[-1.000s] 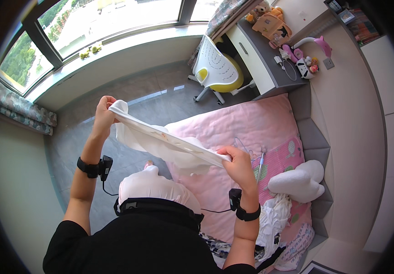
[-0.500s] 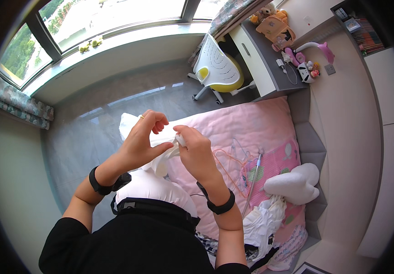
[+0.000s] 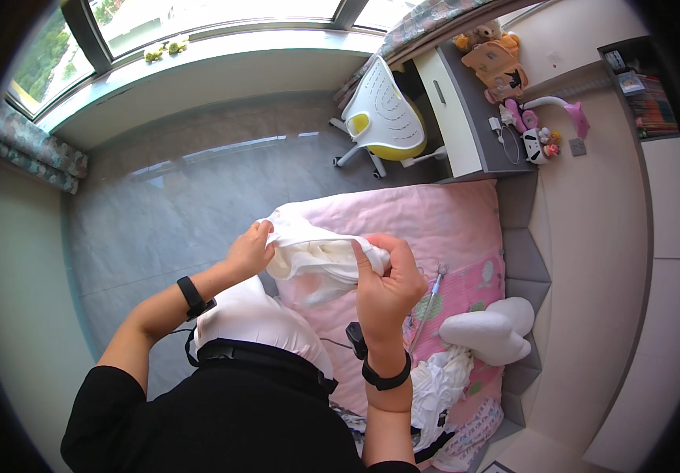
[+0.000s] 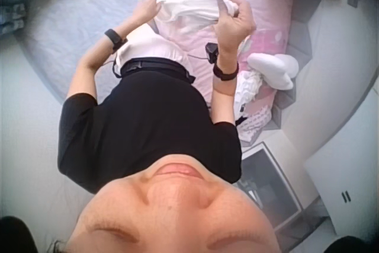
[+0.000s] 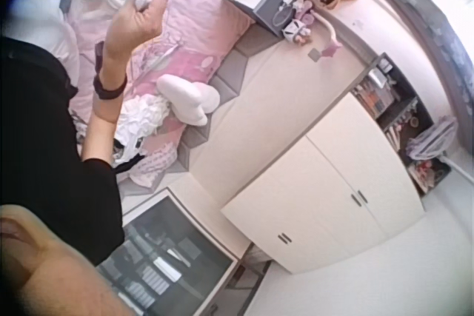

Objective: The person hangs a blue checkered garment and white t-shirts on a high rod near a window using hangers and a reacher tool.

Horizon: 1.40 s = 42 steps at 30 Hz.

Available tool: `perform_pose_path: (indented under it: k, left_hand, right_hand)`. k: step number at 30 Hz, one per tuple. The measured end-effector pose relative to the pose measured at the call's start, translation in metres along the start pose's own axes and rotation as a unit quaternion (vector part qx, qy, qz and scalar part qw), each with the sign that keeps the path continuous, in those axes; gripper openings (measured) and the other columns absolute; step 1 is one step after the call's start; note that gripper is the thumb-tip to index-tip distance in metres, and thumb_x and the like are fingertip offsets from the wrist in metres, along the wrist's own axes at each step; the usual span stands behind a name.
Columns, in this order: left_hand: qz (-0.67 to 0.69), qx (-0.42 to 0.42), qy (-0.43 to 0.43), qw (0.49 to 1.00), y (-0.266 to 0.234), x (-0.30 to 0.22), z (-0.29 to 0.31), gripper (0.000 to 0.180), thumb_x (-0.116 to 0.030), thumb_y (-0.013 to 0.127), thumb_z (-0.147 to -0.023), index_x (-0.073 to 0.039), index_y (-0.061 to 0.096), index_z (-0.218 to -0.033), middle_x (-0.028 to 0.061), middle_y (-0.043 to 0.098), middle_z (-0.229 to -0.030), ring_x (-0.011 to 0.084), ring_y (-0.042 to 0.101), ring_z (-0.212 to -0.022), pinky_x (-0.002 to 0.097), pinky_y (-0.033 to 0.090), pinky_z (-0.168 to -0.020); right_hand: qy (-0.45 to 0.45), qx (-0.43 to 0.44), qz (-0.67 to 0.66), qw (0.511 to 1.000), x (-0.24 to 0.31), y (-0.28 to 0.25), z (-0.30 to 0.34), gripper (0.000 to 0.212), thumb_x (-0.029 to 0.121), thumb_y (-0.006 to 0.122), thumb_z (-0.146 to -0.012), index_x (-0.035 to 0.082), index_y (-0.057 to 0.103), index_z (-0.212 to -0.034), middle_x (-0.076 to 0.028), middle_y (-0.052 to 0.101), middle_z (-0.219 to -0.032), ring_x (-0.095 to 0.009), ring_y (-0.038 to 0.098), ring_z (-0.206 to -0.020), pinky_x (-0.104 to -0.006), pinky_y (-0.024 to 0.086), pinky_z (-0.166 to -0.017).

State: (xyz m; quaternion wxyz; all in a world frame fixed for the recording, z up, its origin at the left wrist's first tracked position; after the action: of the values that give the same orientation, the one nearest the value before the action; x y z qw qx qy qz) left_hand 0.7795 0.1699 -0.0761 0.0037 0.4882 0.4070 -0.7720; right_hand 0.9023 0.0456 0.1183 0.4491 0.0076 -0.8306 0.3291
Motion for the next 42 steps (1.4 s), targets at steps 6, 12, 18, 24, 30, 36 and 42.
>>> perform_pose_path:
  k: [6, 12, 18, 24, 30, 36, 42]
  left_hand:
    - [0.019, 0.094, 0.114, 0.989, -0.008, -0.039, -0.019, 0.029, -0.023, 0.06, -0.071, -0.004, 0.048, -0.09, 0.017, 0.056, -0.083, 0.0331, 0.055, -0.072, 0.0401, 0.044, -0.063]
    - [-0.115, -0.022, 0.126, 0.985, -0.012, -0.019, -0.058, 0.014, -0.01, 0.057, -0.069, -0.006, 0.053, -0.081, 0.0135, 0.058, -0.078, 0.032, 0.055, -0.071, 0.0385, 0.044, -0.061]
    - [0.112, -0.156, 0.012, 0.981, -0.117, -0.084, -0.073, 0.019, -0.001, 0.058, -0.067, 0.0, 0.051, -0.084, 0.0147, 0.058, -0.081, 0.0241, 0.059, -0.071, 0.0308, 0.046, -0.06]
    - [0.321, -0.26, 0.241, 0.878, -0.145, -0.147, -0.026, 0.019, 0.001, 0.06, -0.074, -0.001, 0.049, -0.089, 0.0078, 0.054, -0.091, 0.0129, 0.054, -0.077, 0.0224, 0.046, -0.066]
    - [0.223, -0.278, 0.244, 0.902, -0.133, -0.093, -0.015, 0.028, 0.005, 0.059, -0.073, -0.002, 0.047, -0.098, 0.0071, 0.052, -0.094, 0.0131, 0.054, -0.081, 0.0219, 0.044, -0.072]
    - [0.182, -0.275, 0.123, 0.936, -0.119, -0.062, 0.014, 0.026, 0.002, 0.058, -0.075, -0.004, 0.048, -0.099, 0.0039, 0.052, -0.09, 0.0116, 0.052, -0.076, 0.0206, 0.044, -0.07]
    - [0.267, -0.227, 0.156, 0.924, -0.117, -0.144, 0.022, 0.018, -0.005, 0.056, -0.077, -0.005, 0.051, -0.094, 0.0047, 0.055, -0.083, 0.0127, 0.054, -0.074, 0.0248, 0.05, -0.067]
  right_hand:
    - [0.039, -0.059, -0.079, 0.994, 0.002, -0.03, 0.007, 0.012, 0.002, 0.066, -0.072, 0.0, 0.056, -0.079, 0.0, 0.055, -0.071, -0.004, 0.047, -0.062, -0.0171, 0.038, -0.054]
    - [0.06, -0.122, -0.079, 0.988, -0.017, -0.078, 0.012, 0.016, -0.002, 0.066, -0.071, 0.001, 0.054, -0.08, 0.002, 0.052, -0.071, -0.005, 0.045, -0.061, -0.0168, 0.038, -0.056]
    - [0.179, -0.02, 0.075, 0.981, -0.081, -0.114, 0.051, 0.013, -0.002, 0.066, -0.067, 0.001, 0.054, -0.072, -0.002, 0.056, -0.07, -0.008, 0.049, -0.061, -0.0199, 0.04, -0.056]
    - [-0.036, -0.179, 0.204, 0.962, -0.049, -0.123, 0.049, 0.016, -0.003, 0.064, -0.066, 0.002, 0.054, -0.077, -0.009, 0.057, -0.075, -0.02, 0.053, -0.065, -0.0272, 0.043, -0.058]
    - [-0.016, -0.11, 0.151, 0.982, -0.049, -0.123, 0.08, 0.02, -0.007, 0.058, -0.065, 0.001, 0.051, -0.082, -0.013, 0.055, -0.077, -0.028, 0.054, -0.069, -0.0333, 0.044, -0.06]
    - [0.102, 0.015, 0.033, 0.994, -0.074, -0.115, 0.127, 0.02, -0.008, 0.054, -0.063, 0.002, 0.05, -0.081, -0.012, 0.053, -0.073, -0.03, 0.053, -0.065, -0.0354, 0.043, -0.055]
    - [0.032, -0.067, 0.053, 0.996, -0.046, -0.166, 0.144, 0.026, -0.002, 0.063, -0.057, 0.005, 0.051, -0.08, -0.005, 0.051, -0.065, -0.022, 0.051, -0.053, -0.0322, 0.04, -0.048]
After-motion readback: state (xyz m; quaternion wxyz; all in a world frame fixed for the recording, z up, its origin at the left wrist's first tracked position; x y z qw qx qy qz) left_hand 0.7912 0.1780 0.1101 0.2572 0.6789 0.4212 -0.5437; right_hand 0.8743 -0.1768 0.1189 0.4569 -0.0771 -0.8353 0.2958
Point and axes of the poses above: each hand's wrist, its own z-axis away from the middle knuckle, its own y-axis out of the palm, x = y × z, the point moved 1 cm from there along -z, towards the middle knuckle
